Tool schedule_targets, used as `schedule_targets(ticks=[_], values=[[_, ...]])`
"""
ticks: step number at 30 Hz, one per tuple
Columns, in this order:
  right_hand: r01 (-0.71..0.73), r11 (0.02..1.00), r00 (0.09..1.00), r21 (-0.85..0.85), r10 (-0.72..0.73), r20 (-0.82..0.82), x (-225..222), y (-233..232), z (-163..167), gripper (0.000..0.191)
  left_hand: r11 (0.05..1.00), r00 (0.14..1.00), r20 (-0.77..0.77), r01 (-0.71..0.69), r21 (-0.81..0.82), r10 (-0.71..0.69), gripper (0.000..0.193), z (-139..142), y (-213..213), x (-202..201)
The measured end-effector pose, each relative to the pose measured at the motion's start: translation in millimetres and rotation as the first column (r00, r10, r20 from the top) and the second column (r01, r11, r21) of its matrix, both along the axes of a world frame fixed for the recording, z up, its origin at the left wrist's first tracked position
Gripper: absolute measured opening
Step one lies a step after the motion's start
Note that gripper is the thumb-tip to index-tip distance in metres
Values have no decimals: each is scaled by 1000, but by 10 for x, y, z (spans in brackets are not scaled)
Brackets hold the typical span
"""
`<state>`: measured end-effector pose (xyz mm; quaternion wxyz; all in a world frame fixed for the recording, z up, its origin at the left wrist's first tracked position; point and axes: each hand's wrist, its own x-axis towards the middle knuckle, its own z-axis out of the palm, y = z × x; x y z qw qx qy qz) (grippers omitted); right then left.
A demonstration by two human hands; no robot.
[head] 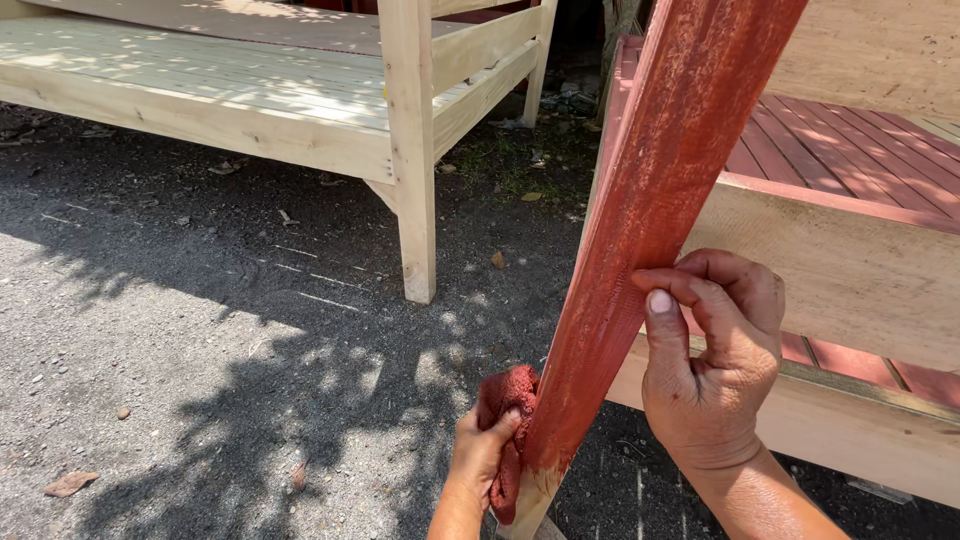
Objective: The person dips a red cloth into a bowl of reddish wood stain and wipes the stain by hand onto unfinished wooden bed frames, coating the headboard panel, vertical posts, and side rails, moving around the frame to cover bare wood surfaces.
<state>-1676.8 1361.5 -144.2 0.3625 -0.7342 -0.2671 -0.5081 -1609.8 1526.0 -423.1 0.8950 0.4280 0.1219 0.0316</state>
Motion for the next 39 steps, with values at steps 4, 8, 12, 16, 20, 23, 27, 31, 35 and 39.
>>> schedule_targets(ticks=[4, 8, 12, 16, 20, 23, 27, 31, 35, 39], values=[[-25, 999, 1000, 23, 25, 13, -14, 12, -60, 10, 995, 977, -192, -92, 36, 97, 39, -861, -38, -52], [-9, 1000, 1000, 12, 9, 23, -15, 6, -62, 11, 944, 905, -349, -137, 301, 242, 41, -1284, -29, -135], [17, 999, 1000, -45, -17, 0, -67, -41, 22, 14, 903, 873, -434, -16, 429, 222, 37, -1082, -60, -15], [-109, 991, 991, 71, 115, -74, -113, -143, 167, 15, 890, 903, -393, 29, 455, 172, 35, -739, -99, 156], [-49, 983, 994, 179, 65, -84, -47, -296, 343, 16, 879, 927, -351, 52, 475, 134, 33, -352, -78, 229], [-52, 967, 993, 249, 77, -90, 1, -393, 448, 16, 875, 930, -345, 58, 481, 128, 32, 65, -45, 230], [-84, 952, 988, 296, 117, -97, 19, -461, 556, 14, 937, 942, -311, -12, 348, 127, 30, 808, -45, 288], [-59, 948, 990, 312, 97, -105, 49, -493, 696, 12, 971, 990, -55, -117, 207, 131, 27, 1625, -87, 378], [-48, 962, 998, 270, 59, -32, 71, -570, 892, 13, 991, 992, 95, -87, 102, 77, 22, 2516, -67, 509], [-149, 940, 989, 308, 143, 41, 60, -633, 1077, 12, 995, 966, 251, -82, 60, 64, 14, 3318, -39, 594]])
